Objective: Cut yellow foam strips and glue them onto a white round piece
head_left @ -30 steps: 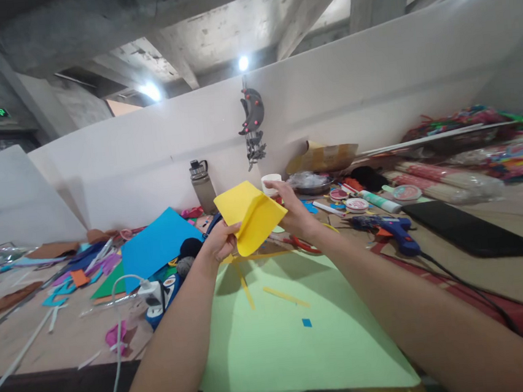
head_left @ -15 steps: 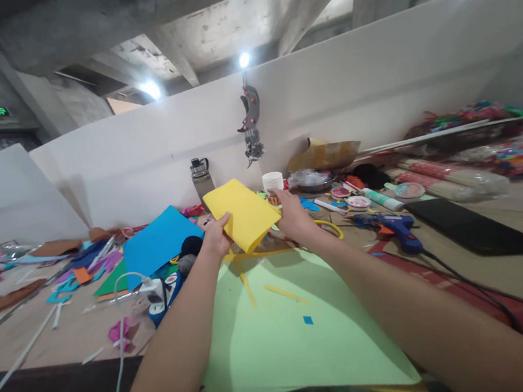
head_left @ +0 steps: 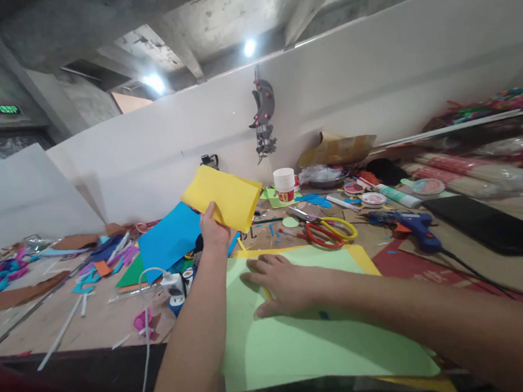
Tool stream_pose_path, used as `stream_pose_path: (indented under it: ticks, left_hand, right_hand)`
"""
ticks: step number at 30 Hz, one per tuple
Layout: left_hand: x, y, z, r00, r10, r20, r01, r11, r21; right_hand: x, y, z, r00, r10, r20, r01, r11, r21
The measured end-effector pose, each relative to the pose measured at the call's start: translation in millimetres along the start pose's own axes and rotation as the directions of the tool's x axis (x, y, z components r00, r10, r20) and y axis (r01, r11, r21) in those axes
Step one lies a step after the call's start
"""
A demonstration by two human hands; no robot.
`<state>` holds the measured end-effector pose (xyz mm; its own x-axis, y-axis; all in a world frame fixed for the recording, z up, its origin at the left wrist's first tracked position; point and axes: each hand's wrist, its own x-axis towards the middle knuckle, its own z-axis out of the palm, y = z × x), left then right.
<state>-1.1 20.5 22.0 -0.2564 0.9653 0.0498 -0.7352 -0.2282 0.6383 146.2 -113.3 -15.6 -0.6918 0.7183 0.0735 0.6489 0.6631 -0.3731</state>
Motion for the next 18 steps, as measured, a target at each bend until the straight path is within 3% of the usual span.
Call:
stream_pose_path:
  ticks: [5,11,15,17,18]
  left_hand:
    - [-1,-1,2.2,0.997,-0.051,0.061,0.049,0.998,0.043]
    - [1,0,1.1,0.991,-0.116,0.064,0.112,0.992,0.064]
    - [2,5,-1.0,0.99,-0.136,0.043,0.133,0.989,0.062]
    - [2,7,-1.7,0.99,-0.131,0.051,0.127,0.99,0.065]
    - [2,8,-1.8,0.99,-0.129,0.054,0.126,0.99,0.066]
  right_hand:
    - [5,22,15,0.992,0.005,-0.127,-0.016,0.996,-0.085]
    - [18,51,-2,0.965,0.082,-0.249,-0.105,0.991,-0.08]
    - [13,59,-24,0.888,0.246,-0.389,-0.299,0.951,-0.081]
    - [5,50,-30,0.82,0.336,-0.463,-0.413,0.908,-0.073]
    - [-2,42,-31,0.814,0.323,-0.483,-0.411,0.908,-0.085]
